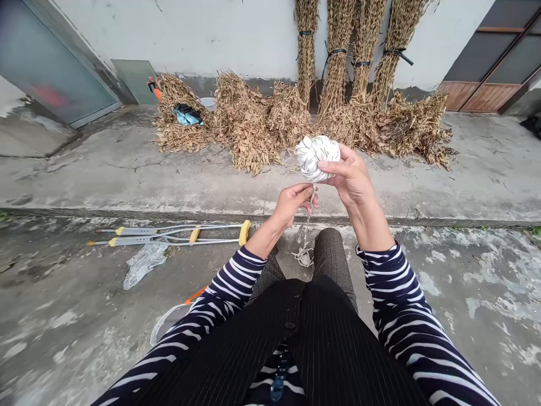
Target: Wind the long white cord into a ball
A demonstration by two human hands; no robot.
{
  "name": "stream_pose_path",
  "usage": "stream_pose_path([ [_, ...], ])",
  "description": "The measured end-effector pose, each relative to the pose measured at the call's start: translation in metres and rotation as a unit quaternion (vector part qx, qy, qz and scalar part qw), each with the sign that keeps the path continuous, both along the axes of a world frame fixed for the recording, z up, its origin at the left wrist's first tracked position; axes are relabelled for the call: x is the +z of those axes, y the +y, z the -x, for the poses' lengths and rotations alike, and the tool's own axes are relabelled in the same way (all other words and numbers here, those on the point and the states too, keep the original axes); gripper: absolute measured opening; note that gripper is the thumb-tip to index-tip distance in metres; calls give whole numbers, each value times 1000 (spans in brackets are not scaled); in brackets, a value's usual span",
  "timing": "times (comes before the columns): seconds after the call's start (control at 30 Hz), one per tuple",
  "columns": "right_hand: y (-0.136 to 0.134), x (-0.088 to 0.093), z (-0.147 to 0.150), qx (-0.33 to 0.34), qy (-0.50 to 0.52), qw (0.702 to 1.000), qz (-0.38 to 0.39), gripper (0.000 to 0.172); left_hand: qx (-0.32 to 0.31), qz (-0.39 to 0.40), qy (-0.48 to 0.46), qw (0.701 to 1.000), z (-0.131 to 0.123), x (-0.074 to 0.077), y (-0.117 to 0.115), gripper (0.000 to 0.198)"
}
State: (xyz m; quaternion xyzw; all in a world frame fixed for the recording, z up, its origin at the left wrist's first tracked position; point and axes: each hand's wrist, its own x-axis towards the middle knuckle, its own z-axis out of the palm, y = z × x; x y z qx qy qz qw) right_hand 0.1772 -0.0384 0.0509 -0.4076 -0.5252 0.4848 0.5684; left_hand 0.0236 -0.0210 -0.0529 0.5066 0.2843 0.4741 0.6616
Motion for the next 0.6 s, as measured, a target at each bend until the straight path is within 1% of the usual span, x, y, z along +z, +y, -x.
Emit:
stream_pose_path([
  [0.13, 0, 1, 3, -10, -4, 1000, -1, 68, 2, -23, -8, 1000, -1, 7, 3, 37],
  [0.23, -1, 4, 5, -17, 4, 1000, 3, 75, 8, -25, -1, 1000, -1, 3, 6, 30],
  [0.33, -1, 6, 4, -7, 16, 1000, 0, 79, 25, -10, 22, 999, 1, -9, 7, 23],
  [0.43, 2, 10, -2, -17, 19, 999, -25, 75, 24, 17, 39, 999, 7, -24, 3, 21],
  [0.53, 6, 17, -8, -42, 19, 997, -55, 68, 3, 28, 33, 999, 13, -39, -7, 28],
  [0.6, 7, 24, -9, -66, 30, 995, -65, 60, -23, 14, 46, 999, 17, -53, -12, 34],
])
